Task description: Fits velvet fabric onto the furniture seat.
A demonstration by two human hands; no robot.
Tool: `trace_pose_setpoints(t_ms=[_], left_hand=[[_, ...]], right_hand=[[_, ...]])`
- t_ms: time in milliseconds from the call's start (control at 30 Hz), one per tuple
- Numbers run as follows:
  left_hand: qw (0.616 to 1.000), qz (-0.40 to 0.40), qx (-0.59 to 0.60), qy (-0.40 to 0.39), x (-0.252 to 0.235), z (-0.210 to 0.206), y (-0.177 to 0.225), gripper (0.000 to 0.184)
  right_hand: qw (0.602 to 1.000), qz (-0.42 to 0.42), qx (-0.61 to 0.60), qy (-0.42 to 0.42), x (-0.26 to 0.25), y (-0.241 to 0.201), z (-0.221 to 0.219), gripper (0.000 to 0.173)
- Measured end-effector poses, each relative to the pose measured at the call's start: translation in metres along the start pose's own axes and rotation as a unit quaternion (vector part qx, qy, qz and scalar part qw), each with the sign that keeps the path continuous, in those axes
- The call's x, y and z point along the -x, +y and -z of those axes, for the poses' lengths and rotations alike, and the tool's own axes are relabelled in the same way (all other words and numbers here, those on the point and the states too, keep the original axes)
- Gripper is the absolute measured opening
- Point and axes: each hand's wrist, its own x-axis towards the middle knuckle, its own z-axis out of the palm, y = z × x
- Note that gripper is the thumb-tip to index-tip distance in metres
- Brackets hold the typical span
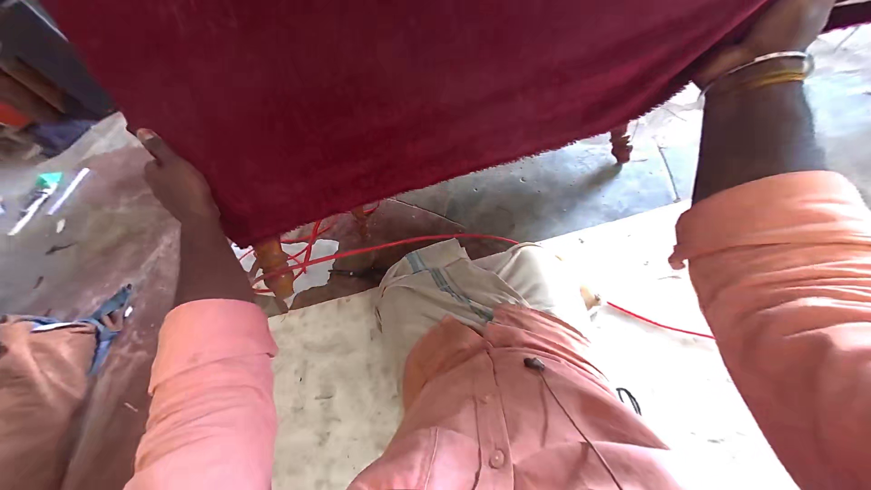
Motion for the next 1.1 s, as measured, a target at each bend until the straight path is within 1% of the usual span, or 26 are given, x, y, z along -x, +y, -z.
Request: trace_pose_setpoints(t_ms=[100, 300, 433, 533, 633, 767, 833, 867, 900, 933, 1000, 1033, 1100], left_hand=[[0.999, 0.023, -0.023, 0.015, -0.001, -0.009, 0.005, 0.093], [0.999, 0.022, -0.034, 0.025, -0.015, -0.024, 0.016, 0.087], [0.998, 0.019, -0.044, 0.030, -0.028, -0.034, 0.022, 0.085], [0.998, 0.015, -0.051, 0.025, -0.034, -0.040, 0.026, 0.083], [0.998, 0.015, -0.052, 0.025, -0.042, -0.047, 0.030, 0.081], [0.998, 0.020, -0.055, 0.024, -0.054, -0.058, 0.036, 0.080], [0.998, 0.011, -0.055, 0.015, -0.059, -0.062, 0.039, 0.081], [0.998, 0.009, -0.059, 0.015, -0.062, -0.065, 0.041, 0.081], [0.998, 0.009, -0.062, 0.015, -0.066, -0.069, 0.043, 0.081], [0.998, 0.010, -0.064, 0.015, -0.069, -0.073, 0.045, 0.082], [0.997, 0.008, -0.070, 0.009, -0.076, -0.080, 0.050, 0.083], [0.997, 0.007, -0.074, 0.007, -0.081, -0.084, 0.052, 0.083], [0.997, 0.001, -0.083, 0.003, -0.092, -0.094, 0.056, 0.083]], right_hand=[[1.000, -0.010, 0.006, -0.003, -0.013, 0.001, -0.010, 0.049], [0.999, -0.003, 0.039, 0.034, -0.038, 0.012, -0.023, 0.051], [0.996, -0.004, 0.085, 0.032, -0.043, 0.015, -0.031, 0.048], [0.995, -0.001, 0.103, 0.005, -0.054, 0.019, -0.033, 0.045], [0.992, -0.001, 0.123, -0.040, -0.057, 0.023, -0.036, 0.046], [0.987, 0.003, 0.160, -0.008, -0.046, 0.020, -0.060, 0.036], [0.984, 0.004, 0.177, -0.025, -0.055, 0.024, -0.059, 0.044], [0.982, 0.007, 0.186, -0.029, -0.057, 0.026, -0.061, 0.043], [0.979, 0.013, 0.203, -0.025, -0.057, 0.026, -0.066, 0.040], [0.975, 0.015, 0.221, -0.012, -0.054, 0.024, -0.075, 0.034], [0.980, 0.019, 0.196, 0.014, -0.052, 0.025, -0.089, 0.026], [0.985, 0.024, 0.172, 0.013, -0.062, 0.031, -0.091, 0.024], [0.990, 0.023, 0.138, -0.011, -0.085, 0.045, -0.088, 0.028]])
